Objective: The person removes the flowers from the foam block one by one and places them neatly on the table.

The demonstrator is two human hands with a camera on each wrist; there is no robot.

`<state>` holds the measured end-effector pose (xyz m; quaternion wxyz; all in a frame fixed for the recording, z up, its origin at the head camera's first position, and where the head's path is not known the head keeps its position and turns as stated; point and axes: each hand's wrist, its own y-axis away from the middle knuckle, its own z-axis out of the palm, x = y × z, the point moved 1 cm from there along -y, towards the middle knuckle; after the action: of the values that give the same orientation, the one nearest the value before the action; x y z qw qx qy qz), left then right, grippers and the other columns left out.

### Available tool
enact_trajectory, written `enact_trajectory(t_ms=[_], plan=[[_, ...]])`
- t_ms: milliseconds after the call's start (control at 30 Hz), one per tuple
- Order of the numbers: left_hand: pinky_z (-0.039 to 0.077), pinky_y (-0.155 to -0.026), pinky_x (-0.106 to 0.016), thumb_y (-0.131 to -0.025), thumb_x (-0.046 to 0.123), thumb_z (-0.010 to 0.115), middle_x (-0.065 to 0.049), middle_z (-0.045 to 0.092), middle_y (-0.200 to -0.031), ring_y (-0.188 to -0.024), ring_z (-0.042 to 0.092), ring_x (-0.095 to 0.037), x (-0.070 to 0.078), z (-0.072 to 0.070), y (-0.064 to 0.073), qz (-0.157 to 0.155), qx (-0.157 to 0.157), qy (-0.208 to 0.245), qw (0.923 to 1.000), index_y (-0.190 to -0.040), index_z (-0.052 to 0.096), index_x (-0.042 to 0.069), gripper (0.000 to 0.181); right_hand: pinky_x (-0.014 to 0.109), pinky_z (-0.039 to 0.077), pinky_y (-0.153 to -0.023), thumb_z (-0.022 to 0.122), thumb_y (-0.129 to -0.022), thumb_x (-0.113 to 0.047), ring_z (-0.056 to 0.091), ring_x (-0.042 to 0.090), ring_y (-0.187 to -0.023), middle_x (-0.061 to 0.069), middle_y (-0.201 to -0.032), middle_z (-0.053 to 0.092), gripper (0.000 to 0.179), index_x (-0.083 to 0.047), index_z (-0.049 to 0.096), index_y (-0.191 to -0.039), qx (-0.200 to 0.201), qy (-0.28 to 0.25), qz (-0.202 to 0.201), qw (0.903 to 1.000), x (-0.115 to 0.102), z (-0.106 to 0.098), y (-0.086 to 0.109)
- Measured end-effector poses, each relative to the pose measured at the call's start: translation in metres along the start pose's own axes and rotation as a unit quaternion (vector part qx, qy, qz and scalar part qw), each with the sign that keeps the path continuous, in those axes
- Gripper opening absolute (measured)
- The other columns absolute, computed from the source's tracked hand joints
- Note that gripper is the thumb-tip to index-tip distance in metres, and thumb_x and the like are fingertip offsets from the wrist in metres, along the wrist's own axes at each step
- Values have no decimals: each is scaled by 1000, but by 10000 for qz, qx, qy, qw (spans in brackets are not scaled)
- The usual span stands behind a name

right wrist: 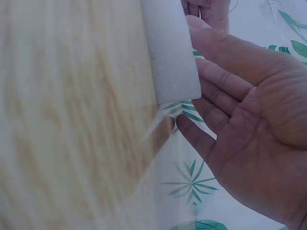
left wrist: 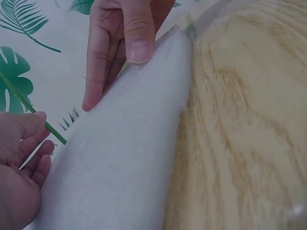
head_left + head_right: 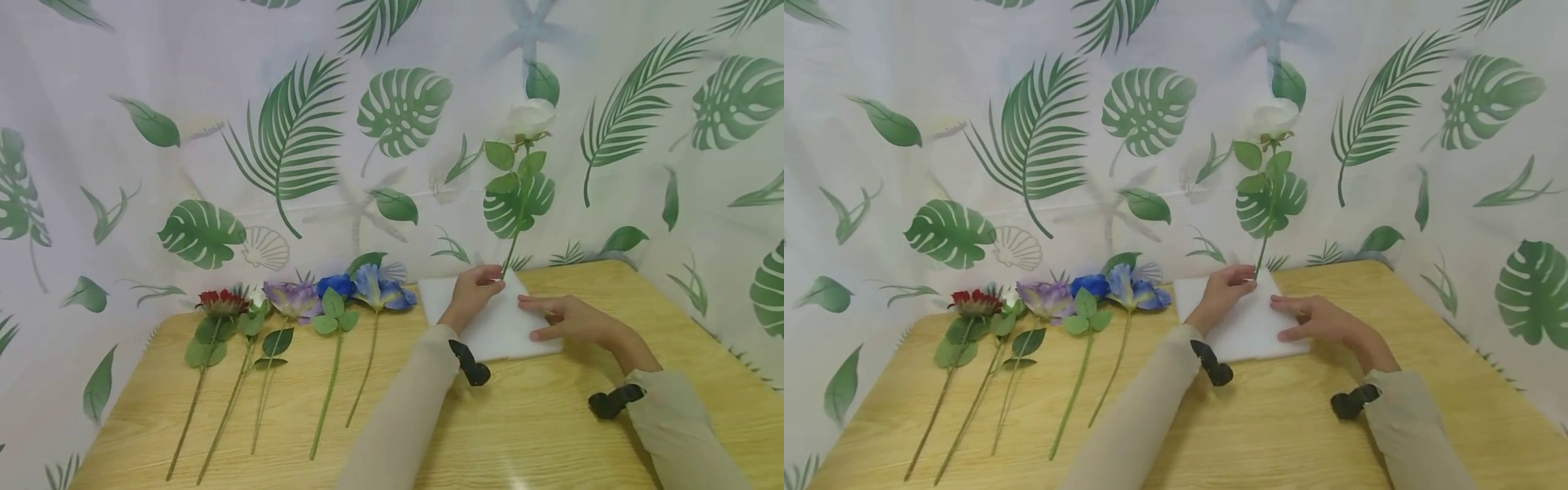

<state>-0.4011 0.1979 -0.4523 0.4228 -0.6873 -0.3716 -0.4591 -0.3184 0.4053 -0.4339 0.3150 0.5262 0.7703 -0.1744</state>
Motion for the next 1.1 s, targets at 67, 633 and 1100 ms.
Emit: enact_trajectory(t_ms=[67,633,1100], plan=[[55,-90,-18,-96,5,68,-14,74,-121,-113,70,-26,-1,0,-1,7,9,-85,10000,-126,70,3,30,4,36,-95,80,-88,-34,33,44,-148,18,-159,41,72,-5,52,-148,-3,-44,12,10000,0,1,0],[51,-72,-15,-88,7,79,-10,79,-96,-85,70,-14,9,16,-4,-686,1035,-352,9916,-104,80,6,16,62,38,-113,79,-90,-28,33,49,-147,23,-158,39,70,0,50,-148,-130,-21,-14,9999,-6,0,-1],[53,-80,-16,-89,8,79,-6,80,-96,-95,72,-15,11,14,-4,-565,968,-492,9925,-96,82,7,7,19,45,-102,79,-89,-31,35,45,-147,21,-157,42,71,-2,52,-147,-90,277,30,9996,-12,-2,1]])
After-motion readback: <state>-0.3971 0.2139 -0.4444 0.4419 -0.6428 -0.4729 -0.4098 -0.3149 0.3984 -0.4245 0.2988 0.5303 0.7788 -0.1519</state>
